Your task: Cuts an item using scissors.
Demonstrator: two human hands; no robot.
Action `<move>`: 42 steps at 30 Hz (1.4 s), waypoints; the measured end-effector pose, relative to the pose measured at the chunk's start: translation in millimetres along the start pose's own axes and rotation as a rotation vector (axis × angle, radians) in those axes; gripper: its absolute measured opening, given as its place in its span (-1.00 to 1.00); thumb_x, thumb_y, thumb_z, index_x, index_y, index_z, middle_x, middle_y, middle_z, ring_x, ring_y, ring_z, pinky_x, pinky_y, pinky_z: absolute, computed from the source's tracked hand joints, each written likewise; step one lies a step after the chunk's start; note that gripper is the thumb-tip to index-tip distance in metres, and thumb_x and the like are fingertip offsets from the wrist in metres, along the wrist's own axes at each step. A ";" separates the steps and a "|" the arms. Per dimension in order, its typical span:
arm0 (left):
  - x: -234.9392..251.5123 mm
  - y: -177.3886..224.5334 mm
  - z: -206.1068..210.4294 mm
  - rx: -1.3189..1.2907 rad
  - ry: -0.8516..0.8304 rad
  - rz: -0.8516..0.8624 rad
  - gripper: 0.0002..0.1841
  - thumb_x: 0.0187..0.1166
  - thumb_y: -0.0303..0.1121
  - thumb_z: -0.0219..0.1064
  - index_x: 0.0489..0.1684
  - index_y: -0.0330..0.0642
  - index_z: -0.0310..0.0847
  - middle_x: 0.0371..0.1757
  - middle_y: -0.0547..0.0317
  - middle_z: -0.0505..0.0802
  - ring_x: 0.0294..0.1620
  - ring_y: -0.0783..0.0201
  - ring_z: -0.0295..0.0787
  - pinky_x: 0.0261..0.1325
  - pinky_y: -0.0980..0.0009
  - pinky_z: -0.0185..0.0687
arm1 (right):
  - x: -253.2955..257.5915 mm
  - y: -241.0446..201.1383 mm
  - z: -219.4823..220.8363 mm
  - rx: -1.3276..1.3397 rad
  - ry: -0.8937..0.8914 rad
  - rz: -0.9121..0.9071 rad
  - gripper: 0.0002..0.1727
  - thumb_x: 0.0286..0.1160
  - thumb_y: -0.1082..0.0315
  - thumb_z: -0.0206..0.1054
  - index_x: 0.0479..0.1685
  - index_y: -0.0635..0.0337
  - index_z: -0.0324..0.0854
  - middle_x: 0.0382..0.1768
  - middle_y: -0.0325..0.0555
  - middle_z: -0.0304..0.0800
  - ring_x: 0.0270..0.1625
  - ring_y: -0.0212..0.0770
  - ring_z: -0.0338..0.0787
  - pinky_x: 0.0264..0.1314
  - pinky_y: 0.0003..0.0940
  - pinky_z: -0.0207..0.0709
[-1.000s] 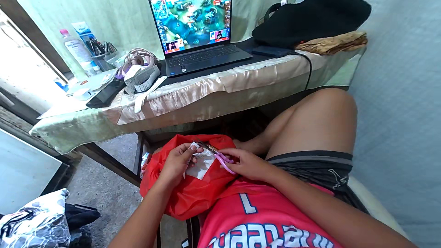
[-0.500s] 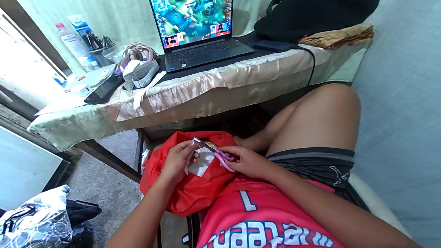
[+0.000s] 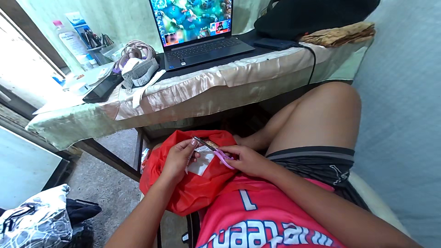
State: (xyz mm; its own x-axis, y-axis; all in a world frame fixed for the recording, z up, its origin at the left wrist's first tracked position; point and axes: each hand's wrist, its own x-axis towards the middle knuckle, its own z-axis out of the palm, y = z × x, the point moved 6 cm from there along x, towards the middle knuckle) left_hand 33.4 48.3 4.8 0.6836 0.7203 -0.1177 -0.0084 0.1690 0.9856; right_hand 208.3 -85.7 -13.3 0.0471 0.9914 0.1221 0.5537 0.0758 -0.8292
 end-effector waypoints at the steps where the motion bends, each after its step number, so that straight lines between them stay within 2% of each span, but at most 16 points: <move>1: 0.0 0.0 0.0 -0.002 0.001 0.001 -0.71 0.81 -0.30 0.19 0.17 -0.33 0.72 0.00 -0.02 0.91 -0.38 0.32 0.80 -0.33 0.49 0.71 | 0.0 -0.2 -0.2 -0.001 -0.003 -0.002 -0.52 0.67 0.13 0.33 0.54 0.02 0.61 0.19 -0.23 0.83 0.14 -0.47 0.79 0.29 -0.48 0.64; 6: -0.6 0.5 0.5 -0.004 0.000 -0.002 -0.71 0.81 -0.30 0.19 0.18 -0.33 0.71 0.01 -0.02 0.91 -0.38 0.32 0.80 -0.33 0.48 0.71 | 0.2 0.4 -0.1 -0.012 -0.007 0.012 -0.53 0.68 0.12 0.32 0.53 -0.01 0.61 0.17 -0.25 0.84 0.13 -0.47 0.79 0.28 -0.47 0.65; 11: -0.1 -0.2 0.7 0.001 0.000 -0.003 -0.71 0.82 -0.31 0.17 0.19 -0.33 0.71 0.03 -0.01 0.92 -0.37 0.33 0.81 -0.33 0.49 0.70 | 0.2 -0.2 -1.2 -0.018 0.000 0.014 -0.57 0.71 0.19 0.28 0.51 0.01 0.63 0.10 -0.28 0.86 0.05 -0.50 0.81 0.23 -0.50 0.67; 15: 0.1 -0.4 0.2 0.001 -0.002 -0.003 -0.71 0.82 -0.28 0.18 0.16 -0.32 0.71 -0.02 -0.01 0.90 -0.38 0.32 0.79 -0.32 0.47 0.71 | -0.3 -4.4 -0.8 -0.007 -0.027 -0.005 -0.51 0.65 0.12 0.33 0.54 0.02 0.60 0.22 -0.19 0.82 0.17 -0.44 0.79 0.31 -0.43 0.66; 19: 0.3 -1.3 0.0 -0.009 0.003 -0.011 -0.72 0.82 -0.30 0.18 0.14 -0.33 0.71 -0.05 -0.02 0.89 -0.39 0.31 0.78 -0.33 0.47 0.71 | -0.3 -2.1 -1.3 -0.026 -0.028 0.001 -0.47 0.63 0.04 0.34 0.54 -0.02 0.61 0.26 -0.19 0.79 0.20 -0.44 0.76 0.32 -0.43 0.63; 30: 0.0 -0.3 0.1 0.012 0.005 -0.009 -0.71 0.81 -0.29 0.19 0.16 -0.31 0.72 0.00 0.01 0.91 -0.39 0.34 0.79 -0.33 0.49 0.70 | 1.2 -1.0 -2.7 -0.041 -0.037 0.005 -0.52 0.70 0.13 0.28 0.55 0.00 0.61 0.21 -0.21 0.82 0.15 -0.45 0.79 0.31 -0.44 0.65; 36: 0.1 -0.4 0.3 0.003 0.005 -0.011 -0.71 0.82 -0.30 0.17 0.18 -0.32 0.72 0.03 -0.01 0.91 -0.37 0.32 0.81 -0.33 0.48 0.71 | 1.7 -2.0 -4.0 -0.040 -0.032 0.006 -0.57 0.71 0.18 0.28 0.51 0.00 0.63 0.09 -0.25 0.86 0.05 -0.49 0.80 0.23 -0.48 0.66; 42: 0.2 -0.9 0.1 -0.004 0.006 -0.016 -0.71 0.83 -0.30 0.17 0.15 -0.33 0.71 -0.03 -0.02 0.90 -0.37 0.31 0.81 -0.33 0.48 0.72 | 0.4 -5.8 -5.2 -0.027 -0.035 -0.016 -0.49 0.62 0.07 0.36 0.51 0.02 0.63 0.20 -0.20 0.82 0.15 -0.45 0.77 0.29 -0.44 0.64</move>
State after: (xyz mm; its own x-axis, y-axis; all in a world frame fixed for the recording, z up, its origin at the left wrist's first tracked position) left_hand 33.6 48.2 4.0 0.6790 0.7218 -0.1343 -0.0003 0.1832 0.9831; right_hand 209.4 -86.3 -5.6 0.0091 0.9933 0.1150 0.5762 0.0888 -0.8125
